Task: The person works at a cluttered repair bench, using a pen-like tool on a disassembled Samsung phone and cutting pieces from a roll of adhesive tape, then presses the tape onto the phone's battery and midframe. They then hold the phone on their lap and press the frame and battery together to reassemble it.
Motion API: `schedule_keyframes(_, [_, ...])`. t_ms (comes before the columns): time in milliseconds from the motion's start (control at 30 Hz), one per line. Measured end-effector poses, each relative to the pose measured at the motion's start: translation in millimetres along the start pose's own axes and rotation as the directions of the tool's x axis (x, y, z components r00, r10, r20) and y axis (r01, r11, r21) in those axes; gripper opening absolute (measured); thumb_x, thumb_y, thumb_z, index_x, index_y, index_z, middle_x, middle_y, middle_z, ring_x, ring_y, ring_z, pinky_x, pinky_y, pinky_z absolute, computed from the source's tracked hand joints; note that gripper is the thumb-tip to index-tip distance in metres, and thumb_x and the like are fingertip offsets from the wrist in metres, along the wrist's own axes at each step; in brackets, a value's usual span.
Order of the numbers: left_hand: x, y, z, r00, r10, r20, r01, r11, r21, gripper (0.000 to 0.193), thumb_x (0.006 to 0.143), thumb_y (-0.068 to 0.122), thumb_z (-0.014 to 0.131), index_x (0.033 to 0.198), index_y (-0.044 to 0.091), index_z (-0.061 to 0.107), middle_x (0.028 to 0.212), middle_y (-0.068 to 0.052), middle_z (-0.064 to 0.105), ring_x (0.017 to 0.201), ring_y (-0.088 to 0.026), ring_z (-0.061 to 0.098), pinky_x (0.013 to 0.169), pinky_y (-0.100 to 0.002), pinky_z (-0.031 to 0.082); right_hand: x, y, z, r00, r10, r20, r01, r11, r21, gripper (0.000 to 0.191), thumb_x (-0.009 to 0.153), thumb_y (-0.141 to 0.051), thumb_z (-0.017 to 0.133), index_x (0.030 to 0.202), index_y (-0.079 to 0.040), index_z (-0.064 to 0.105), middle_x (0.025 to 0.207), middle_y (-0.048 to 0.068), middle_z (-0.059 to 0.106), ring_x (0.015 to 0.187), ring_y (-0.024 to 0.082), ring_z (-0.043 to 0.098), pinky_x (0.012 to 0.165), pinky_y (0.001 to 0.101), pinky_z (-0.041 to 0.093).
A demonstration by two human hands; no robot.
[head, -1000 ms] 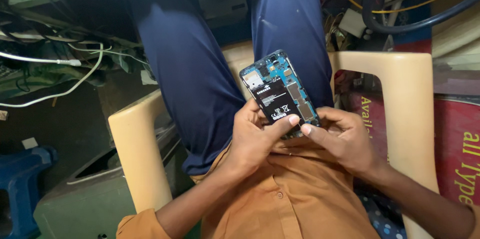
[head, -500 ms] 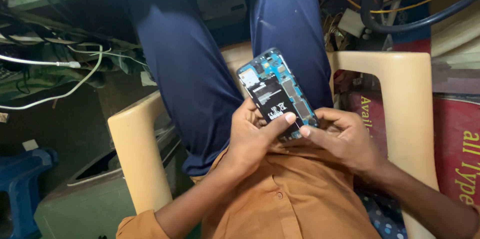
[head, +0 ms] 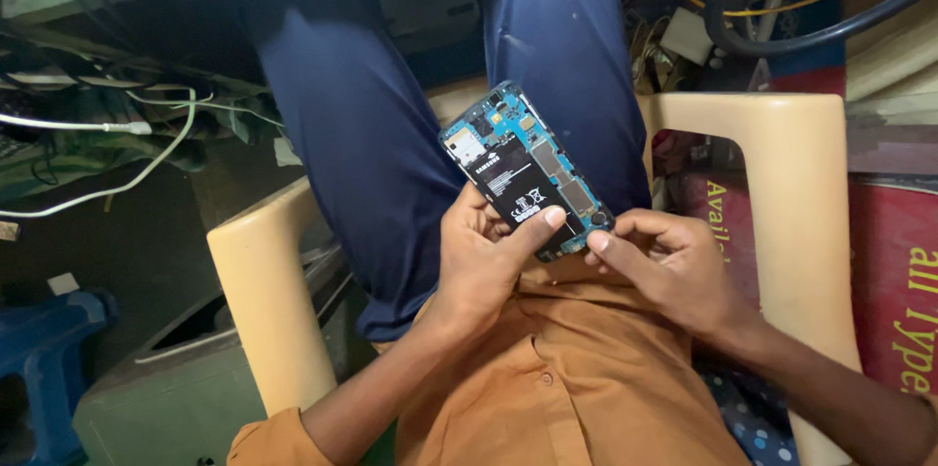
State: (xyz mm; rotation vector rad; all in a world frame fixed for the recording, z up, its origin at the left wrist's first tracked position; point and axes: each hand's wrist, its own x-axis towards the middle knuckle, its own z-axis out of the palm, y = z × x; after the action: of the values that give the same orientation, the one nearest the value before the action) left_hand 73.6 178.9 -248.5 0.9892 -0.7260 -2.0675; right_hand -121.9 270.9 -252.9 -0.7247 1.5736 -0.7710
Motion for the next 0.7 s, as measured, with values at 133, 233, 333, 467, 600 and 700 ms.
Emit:
schedule_keyframes(133, [-1, 1, 1, 1.0, 0.005, 0.002, -0.005, 1.0, -0.003, 0.038, 0.091, -0.004, 0.075, 0.125, -0.001, 0.059, 0.11, -0.011, 0.075, 0.099, -0.015, 0.073, 0.09, -0.03, 0.061, -1, -1, 2, 0.999, -0.043, -0.011, 0.043, 0.997, 0.056, 0.018, 0.095, -0.014, 0.069, 0.088, 0.001, 0.076, 0.08, 0.003, 0.075, 0.074, 0.005, 0.067, 0.066, 0.0211, 0.053])
schedule_keyframes(233, [-2, 1, 4, 1.0, -0.026, -0.006, 0.026, 0.999, -0.027, 0.039, 0.09, -0.004, 0.075, 0.125, -0.001, 0.058, 0.11, -0.011, 0.075, 0.098, -0.015, 0.074, 0.088, -0.031, 0.061, -3, -1, 0, 0.994, -0.104, -0.018, 0.104, 0.995, 0.003, 0.018, 0.097, -0.012, 0.069, 0.086, 0.001, 0.074, 0.078, 0.002, 0.073, 0.073, 0.005, 0.064, 0.065, 0.0213, 0.051])
schedule_keyframes(333, [-1, 1, 7, 0.998, -0.048, -0.028, 0.046, 0.996, -0.07, 0.043, 0.087, -0.006, 0.077, 0.125, -0.002, 0.057, 0.11, -0.012, 0.075, 0.098, -0.017, 0.074, 0.089, -0.032, 0.062, -3, -1, -1, 0.984, -0.175, -0.014, 0.175, 0.984, -0.041, 0.015, 0.096, -0.011, 0.069, 0.088, 0.001, 0.074, 0.08, 0.0, 0.071, 0.074, 0.003, 0.062, 0.065, 0.0206, 0.05])
schedule_keyframes(467, [-2, -2, 12, 0.996, -0.07, -0.063, 0.064, 0.993, -0.102, 0.051, 0.082, -0.009, 0.079, 0.124, 0.0, 0.053, 0.108, -0.012, 0.074, 0.096, -0.019, 0.075, 0.088, -0.034, 0.063, -3, -3, 0, 0.985, -0.17, 0.007, 0.17, 0.985, -0.009, 0.012, 0.096, -0.009, 0.069, 0.092, 0.001, 0.073, 0.083, -0.001, 0.07, 0.077, 0.002, 0.06, 0.066, 0.0205, 0.049])
schedule_keyframes(600, [-2, -1, 13, 0.997, -0.057, -0.05, 0.053, 0.996, -0.078, 0.051, 0.083, -0.01, 0.078, 0.126, -0.001, 0.051, 0.108, -0.014, 0.073, 0.095, -0.019, 0.075, 0.086, -0.034, 0.063, -3, -5, 1, 0.982, -0.184, 0.032, 0.184, 0.983, 0.003, 0.012, 0.096, -0.009, 0.068, 0.094, 0.001, 0.074, 0.086, -0.001, 0.073, 0.08, 0.002, 0.064, 0.07, 0.0203, 0.053])
schedule_keyframes(700, [-3, 2, 13, 0.995, -0.084, -0.062, 0.08, 0.995, -0.061, 0.05, 0.083, -0.011, 0.077, 0.124, -0.002, 0.05, 0.107, -0.014, 0.074, 0.094, -0.02, 0.075, 0.085, -0.034, 0.064, -4, -6, 1, 0.982, -0.183, 0.041, 0.182, 0.983, 0.014, 0.012, 0.096, -0.009, 0.067, 0.094, 0.001, 0.074, 0.086, -0.001, 0.074, 0.08, 0.002, 0.066, 0.07, 0.0204, 0.054])
